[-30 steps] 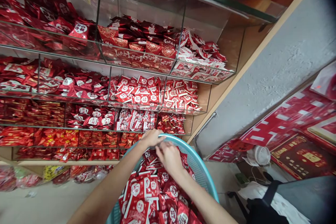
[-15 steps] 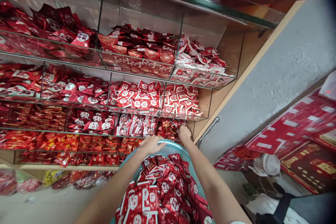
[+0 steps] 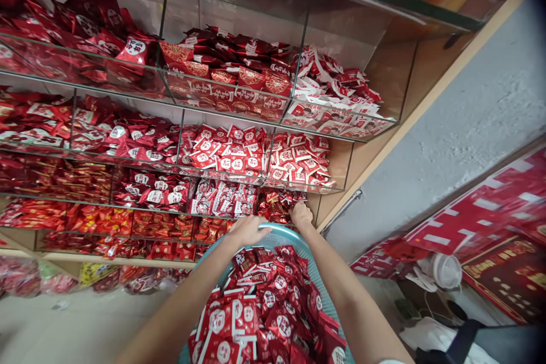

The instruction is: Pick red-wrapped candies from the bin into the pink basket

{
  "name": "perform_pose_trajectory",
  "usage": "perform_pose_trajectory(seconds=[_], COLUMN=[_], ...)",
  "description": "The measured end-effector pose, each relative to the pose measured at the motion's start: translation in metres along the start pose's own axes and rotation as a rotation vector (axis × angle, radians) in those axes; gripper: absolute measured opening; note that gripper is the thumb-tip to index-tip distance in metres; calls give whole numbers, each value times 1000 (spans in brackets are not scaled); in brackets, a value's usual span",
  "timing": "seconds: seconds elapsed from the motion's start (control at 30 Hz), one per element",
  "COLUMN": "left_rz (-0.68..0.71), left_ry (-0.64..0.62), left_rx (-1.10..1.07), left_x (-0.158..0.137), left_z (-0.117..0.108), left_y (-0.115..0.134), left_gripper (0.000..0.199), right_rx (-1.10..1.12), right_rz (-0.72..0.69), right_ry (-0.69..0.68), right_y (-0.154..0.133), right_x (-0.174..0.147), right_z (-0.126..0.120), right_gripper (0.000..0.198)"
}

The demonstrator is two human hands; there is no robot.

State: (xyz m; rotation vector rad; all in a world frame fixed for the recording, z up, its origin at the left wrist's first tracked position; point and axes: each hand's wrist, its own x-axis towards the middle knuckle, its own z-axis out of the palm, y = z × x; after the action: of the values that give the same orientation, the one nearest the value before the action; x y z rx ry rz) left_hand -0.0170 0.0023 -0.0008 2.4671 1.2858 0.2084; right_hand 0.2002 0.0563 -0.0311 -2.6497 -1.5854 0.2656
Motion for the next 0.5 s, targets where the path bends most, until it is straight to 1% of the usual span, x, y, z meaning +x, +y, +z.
perform_pose_trajectory(seconds=[0.23, 0.5], left_rz=[18, 24], left_ry=[17, 17], left_rx=[7, -7], left_x=[0, -2], left_z=[1, 2], left_y=[0, 0], left_gripper=[52, 49], right_rx=[0, 31], right_rz=[14, 22], right_ry=[-54, -29], right_y=[6, 1], right_x=[-2, -8], right_z=[0, 0], right_gripper=[33, 33])
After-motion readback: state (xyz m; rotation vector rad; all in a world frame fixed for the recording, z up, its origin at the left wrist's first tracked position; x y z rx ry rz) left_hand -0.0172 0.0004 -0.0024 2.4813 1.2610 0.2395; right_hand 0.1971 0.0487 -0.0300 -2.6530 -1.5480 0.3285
